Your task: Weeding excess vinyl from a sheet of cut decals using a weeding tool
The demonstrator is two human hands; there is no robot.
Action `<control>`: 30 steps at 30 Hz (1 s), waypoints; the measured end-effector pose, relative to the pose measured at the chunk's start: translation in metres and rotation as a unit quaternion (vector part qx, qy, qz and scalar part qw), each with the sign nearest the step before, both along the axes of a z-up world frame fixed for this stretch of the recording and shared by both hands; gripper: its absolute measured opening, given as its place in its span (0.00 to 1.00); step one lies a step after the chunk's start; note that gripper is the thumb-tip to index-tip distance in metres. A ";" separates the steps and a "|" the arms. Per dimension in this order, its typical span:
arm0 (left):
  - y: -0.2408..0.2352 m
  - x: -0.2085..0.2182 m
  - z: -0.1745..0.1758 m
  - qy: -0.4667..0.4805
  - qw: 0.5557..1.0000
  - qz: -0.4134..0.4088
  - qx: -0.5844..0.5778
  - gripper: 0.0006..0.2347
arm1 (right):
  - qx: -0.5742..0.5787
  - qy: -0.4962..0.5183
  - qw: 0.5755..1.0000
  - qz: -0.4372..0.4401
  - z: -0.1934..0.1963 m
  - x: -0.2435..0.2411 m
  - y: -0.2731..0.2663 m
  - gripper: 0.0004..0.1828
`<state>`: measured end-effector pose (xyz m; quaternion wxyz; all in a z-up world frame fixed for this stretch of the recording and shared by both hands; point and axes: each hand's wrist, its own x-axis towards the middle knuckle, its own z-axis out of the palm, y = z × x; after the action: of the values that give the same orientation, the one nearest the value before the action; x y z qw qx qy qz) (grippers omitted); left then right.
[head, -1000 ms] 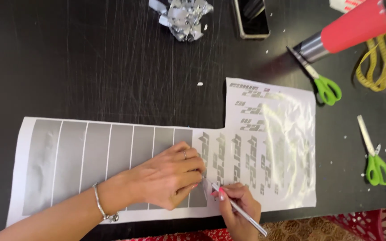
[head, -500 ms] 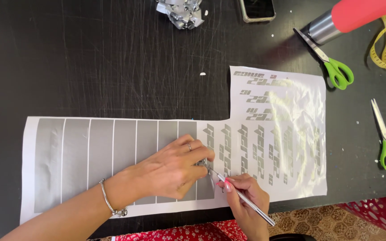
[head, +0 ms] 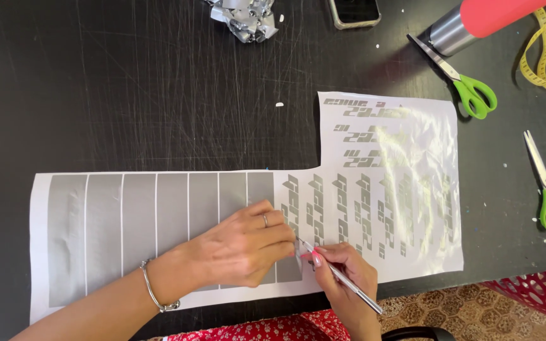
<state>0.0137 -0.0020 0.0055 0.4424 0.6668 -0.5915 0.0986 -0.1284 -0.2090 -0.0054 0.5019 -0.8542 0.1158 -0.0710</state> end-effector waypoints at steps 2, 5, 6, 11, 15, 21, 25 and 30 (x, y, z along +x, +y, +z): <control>0.000 -0.002 0.002 0.026 0.999 -0.013 -0.018 0.08 | 0.006 -0.012 1.000 0.004 -0.006 -0.002 -0.003 0.04; 0.000 -0.002 0.012 0.055 0.998 -0.012 -0.030 0.11 | -0.003 -0.016 1.000 0.018 0.006 0.004 0.003 0.05; 0.000 -0.003 0.011 0.055 0.998 -0.013 -0.030 0.11 | -0.003 -0.015 1.000 0.017 0.005 0.003 0.004 0.05; 0.001 -0.003 0.006 0.076 0.996 -0.031 -0.032 0.13 | 0.052 -0.075 0.995 0.028 -0.009 -0.002 -0.002 0.03; 0.001 -0.003 0.006 0.081 0.996 -0.030 -0.022 0.12 | 0.093 -0.077 0.992 0.025 -0.004 -0.004 -0.006 0.07; 0.001 -0.003 0.006 0.076 0.997 -0.025 -0.011 0.12 | 0.072 -0.088 0.993 0.038 -0.003 -0.006 -0.004 0.08; 0.000 -0.004 0.004 0.093 0.994 -0.041 -0.034 0.12 | 0.059 -0.081 0.994 0.035 -0.001 -0.005 -0.003 0.08; 0.001 -0.005 0.006 0.113 0.992 -0.045 -0.014 0.14 | 0.063 -0.077 0.994 0.037 -0.001 -0.005 -0.003 0.08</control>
<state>0.0085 -0.0014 0.0118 0.5198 0.6399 -0.5659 0.0108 -0.1333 -0.2119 -0.0064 0.5648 -0.8163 0.0495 -0.1107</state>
